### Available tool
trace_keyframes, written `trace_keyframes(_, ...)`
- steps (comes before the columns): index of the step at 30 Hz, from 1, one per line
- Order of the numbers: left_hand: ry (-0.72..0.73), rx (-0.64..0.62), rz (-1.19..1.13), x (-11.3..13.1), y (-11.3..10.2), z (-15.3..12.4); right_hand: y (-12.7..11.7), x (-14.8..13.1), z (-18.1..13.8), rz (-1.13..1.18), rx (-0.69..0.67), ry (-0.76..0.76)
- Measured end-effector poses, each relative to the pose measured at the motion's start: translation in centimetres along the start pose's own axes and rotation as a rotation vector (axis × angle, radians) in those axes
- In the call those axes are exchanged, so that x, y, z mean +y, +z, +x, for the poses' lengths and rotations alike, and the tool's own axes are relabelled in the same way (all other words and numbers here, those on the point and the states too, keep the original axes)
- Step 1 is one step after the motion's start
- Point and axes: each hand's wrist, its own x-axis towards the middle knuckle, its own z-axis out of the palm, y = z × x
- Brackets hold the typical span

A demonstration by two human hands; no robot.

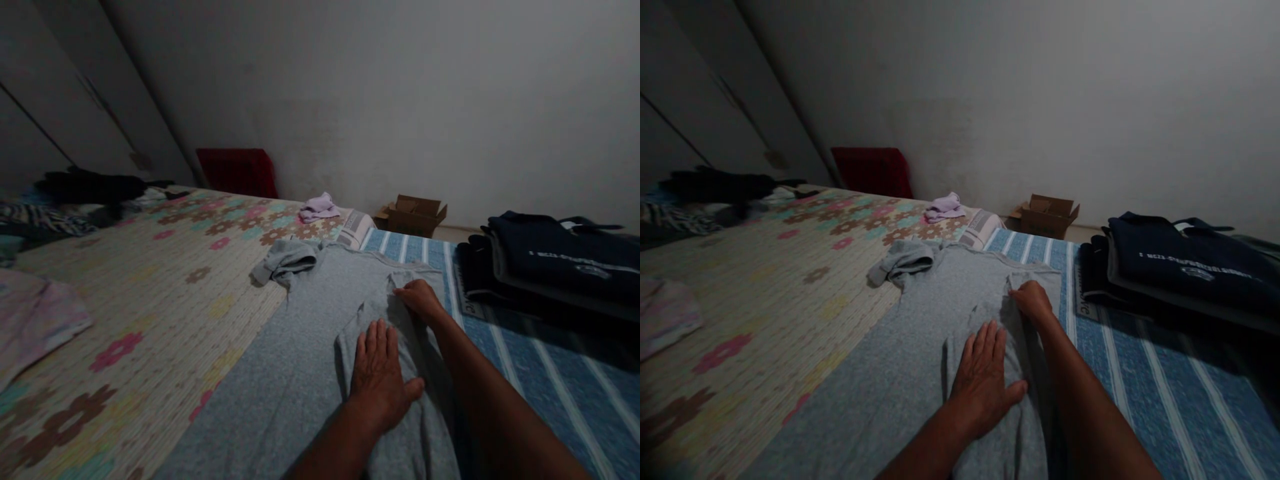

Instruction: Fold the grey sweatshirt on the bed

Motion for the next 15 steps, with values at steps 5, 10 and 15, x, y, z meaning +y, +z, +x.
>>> trace_keyframes(5,0.004,0.01,-0.007,-0.2,0.2,0.0,0.3,-1.4,3.3,-0.063,0.043,0.023)
trace_keyframes(10,0.01,0.013,-0.028,-0.3,0.5,-0.1,0.6,-2.2,5.5,-0.093,0.04,0.063)
trace_keyframes(15,0.008,0.014,-0.041,-0.3,0.5,-0.3,1.0,-1.4,6.9,-0.032,0.012,0.106)
